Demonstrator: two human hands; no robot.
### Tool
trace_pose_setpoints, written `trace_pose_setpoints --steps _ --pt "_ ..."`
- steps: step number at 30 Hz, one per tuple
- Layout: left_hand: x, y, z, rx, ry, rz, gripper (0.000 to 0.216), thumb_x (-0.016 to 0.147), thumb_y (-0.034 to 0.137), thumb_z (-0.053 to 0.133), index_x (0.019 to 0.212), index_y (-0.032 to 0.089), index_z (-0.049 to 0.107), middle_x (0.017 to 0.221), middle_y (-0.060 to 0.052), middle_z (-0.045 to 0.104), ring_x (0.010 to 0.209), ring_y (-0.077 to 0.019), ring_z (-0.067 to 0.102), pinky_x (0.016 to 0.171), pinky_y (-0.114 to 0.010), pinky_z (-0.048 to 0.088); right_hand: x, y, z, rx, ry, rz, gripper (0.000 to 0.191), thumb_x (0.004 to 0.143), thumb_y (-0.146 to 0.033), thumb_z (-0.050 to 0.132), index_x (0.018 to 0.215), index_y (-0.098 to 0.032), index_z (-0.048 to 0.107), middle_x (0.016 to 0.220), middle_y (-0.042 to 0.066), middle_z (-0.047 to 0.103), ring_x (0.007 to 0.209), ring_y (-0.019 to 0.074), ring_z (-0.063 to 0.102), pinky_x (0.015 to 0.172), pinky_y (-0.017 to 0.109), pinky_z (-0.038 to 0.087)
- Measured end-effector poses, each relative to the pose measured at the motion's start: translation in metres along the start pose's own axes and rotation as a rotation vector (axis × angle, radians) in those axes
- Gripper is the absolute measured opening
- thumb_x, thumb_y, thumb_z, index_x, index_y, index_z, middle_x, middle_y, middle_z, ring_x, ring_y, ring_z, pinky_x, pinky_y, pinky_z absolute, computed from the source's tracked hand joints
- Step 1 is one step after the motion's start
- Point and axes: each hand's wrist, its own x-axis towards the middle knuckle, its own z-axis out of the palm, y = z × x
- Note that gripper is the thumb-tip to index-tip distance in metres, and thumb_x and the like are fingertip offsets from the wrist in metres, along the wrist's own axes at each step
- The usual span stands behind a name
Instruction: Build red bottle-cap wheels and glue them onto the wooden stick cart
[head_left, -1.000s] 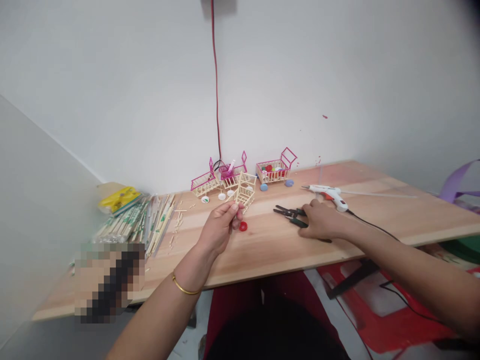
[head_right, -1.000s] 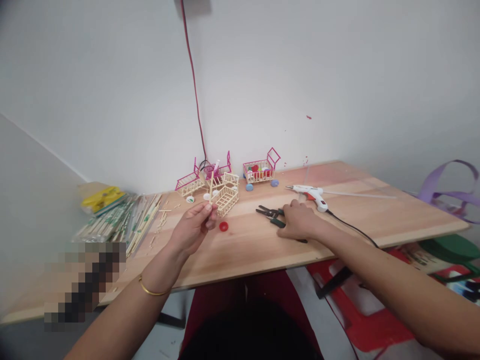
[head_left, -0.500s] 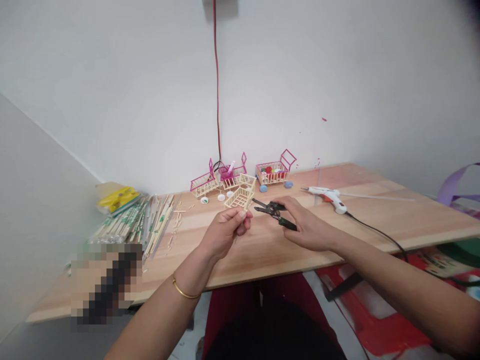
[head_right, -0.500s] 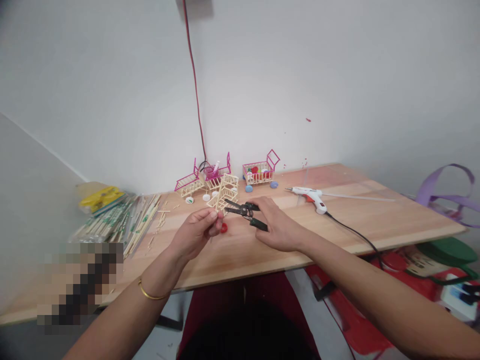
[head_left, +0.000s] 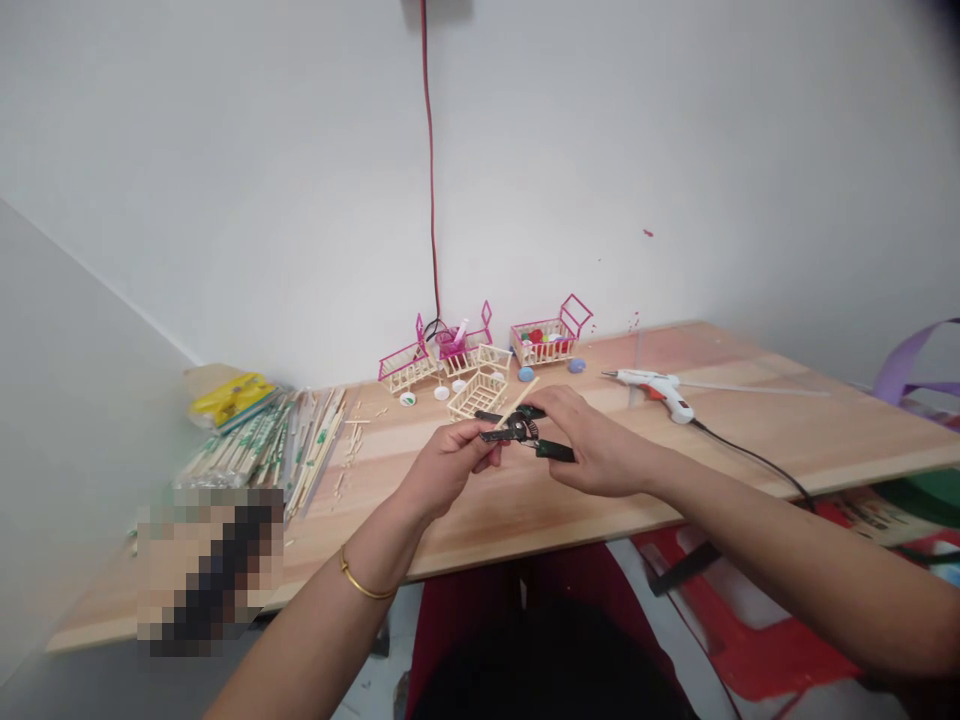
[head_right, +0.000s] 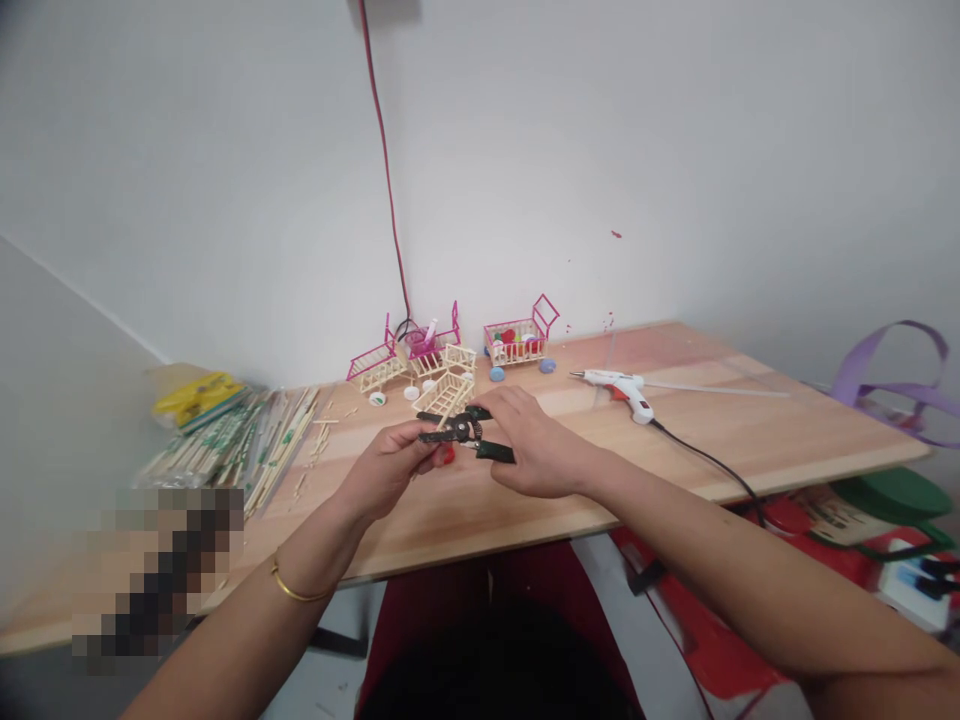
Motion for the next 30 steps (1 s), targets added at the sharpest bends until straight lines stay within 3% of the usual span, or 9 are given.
trace_pose_setpoints --steps 9,17,25,30 --pt "-0.003 0.002 -0.001 0.075 -0.026 -0.030 0.025 0.075 0.037 0.068 0.069 0.012 0.068 0.060 -0.002 0.054 0.056 -0.0091 0.038 0.055 -0.023 0.025 0.003 -0.006 0.003 -0.111 0.026 -0.054 0.065 0.061 -0.012 0.059 0.124 -0.017 0.045 0.120 0.016 0.051 0.114 0.0333 0.045 0.097 0.053 0.036" --pt "-0.007 0.003 0.000 0.071 -0.029 -0.054 0.024 0.072 0.037 0.068 0.070 0.013 0.069 0.055 0.000 0.050 0.055 -0.0087 0.038 0.054 -0.023 0.023 0.007 0.005 0.018 -0.175 0.045 -0.147 0.053 0.067 -0.016 0.058 0.119 -0.012 0.047 0.109 0.018 0.057 0.104 0.0319 0.049 0.090 0.049 0.041" --pt "-0.003 -0.017 -0.002 -0.182 0.083 -0.197 0.024 0.068 0.034 0.072 0.072 0.011 0.064 0.053 0.002 0.047 0.047 -0.0045 0.030 0.048 -0.021 0.015 0.017 0.013 0.027 -0.097 -0.136 -0.056 0.043 0.068 -0.017 0.056 0.111 -0.011 0.050 0.098 0.014 0.058 0.088 0.0260 0.054 0.079 0.040 0.045" --pt "0.000 -0.014 -0.008 -0.263 0.081 -0.232 0.024 0.067 0.030 0.071 0.070 0.010 0.060 0.050 0.004 0.043 0.042 -0.0017 0.025 0.046 -0.020 0.009 0.028 0.010 0.025 -0.070 -0.185 -0.031 0.038 0.070 -0.014 0.053 0.108 -0.013 0.051 0.098 0.013 0.059 0.090 0.0253 0.054 0.078 0.037 0.044"
